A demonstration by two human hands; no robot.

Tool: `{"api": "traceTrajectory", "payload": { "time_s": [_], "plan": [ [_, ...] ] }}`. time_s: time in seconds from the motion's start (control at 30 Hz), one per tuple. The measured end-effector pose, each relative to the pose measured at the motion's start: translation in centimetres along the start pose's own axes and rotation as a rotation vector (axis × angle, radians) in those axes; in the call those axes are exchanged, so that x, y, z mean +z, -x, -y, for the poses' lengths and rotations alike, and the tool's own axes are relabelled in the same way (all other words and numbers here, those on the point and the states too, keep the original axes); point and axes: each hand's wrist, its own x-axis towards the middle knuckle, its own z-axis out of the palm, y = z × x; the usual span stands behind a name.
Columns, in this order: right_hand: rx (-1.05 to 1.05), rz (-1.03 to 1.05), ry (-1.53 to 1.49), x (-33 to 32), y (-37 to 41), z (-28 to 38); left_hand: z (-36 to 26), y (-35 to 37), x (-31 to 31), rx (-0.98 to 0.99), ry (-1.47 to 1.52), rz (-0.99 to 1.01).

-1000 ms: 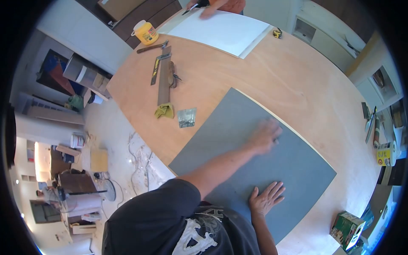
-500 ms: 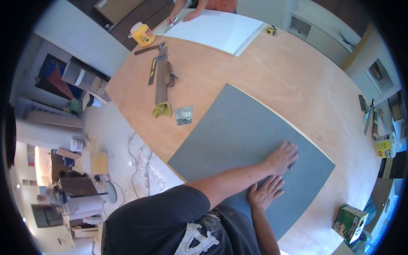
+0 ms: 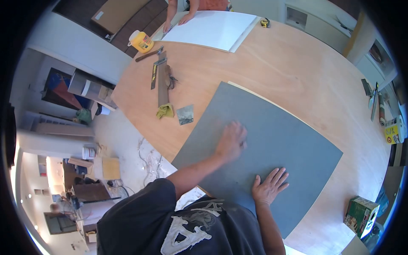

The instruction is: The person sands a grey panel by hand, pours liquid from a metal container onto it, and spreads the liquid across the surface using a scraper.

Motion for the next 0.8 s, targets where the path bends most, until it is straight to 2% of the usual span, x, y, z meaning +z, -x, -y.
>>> {"api": "traceTrajectory", "payload": {
  "time_s": [0.07, 0.17, 0.23, 0.3, 0.4, 0.47, 0.57, 0.63, 0.7, 0.8],
  "plan": [
    [0.0, 0.003, 0.001, -0.1, 0.0, -0.1, -1.3, 6.0, 1.7, 0.413, 0.143, 0.045],
    [-0.009, -0.016, 0.013, 0.0, 0.1, 0.0, 2.3, 5.6, -3.2, 0.358, 0.146, 0.279],
    [0.0, -0.001, 0.035, 0.1, 0.2, 0.1, 6.0, 4.9, -6.1, 0.016, 0.122, 0.197],
    [0.003, -0.017, 0.06, 0.2, 0.0, 0.1, 11.6, 6.2, -0.1, -0.417, -0.034, -0.196],
    [-0.008, -0.053, 0.09, 0.8, 0.2, 0.4, 7.7, 8.0, -0.7, -0.452, -0.056, -0.286],
    [-0.004, -0.055, 0.106, 1.1, 0.3, 0.3, 2.5, 11.7, -0.7, -0.177, 0.055, -0.117],
    [0.019, -0.009, 0.181, 0.8, 0.4, 0.5, 2.2, 18.3, 1.0, 0.258, 0.263, -0.025],
    [0.011, -0.035, 0.185, 1.3, 0.4, 0.5, 5.9, 17.5, -4.7, 0.054, 0.196, 0.326],
    [0.005, -0.045, 0.199, 1.7, 0.5, 0.1, 11.1, 19.5, -2.5, -0.34, 0.1, 0.17],
    [-0.003, -0.052, 0.216, 2.1, 0.4, -0.1, 11.3, 22.0, -0.2, -0.543, -0.061, -0.053]
  ]
}}
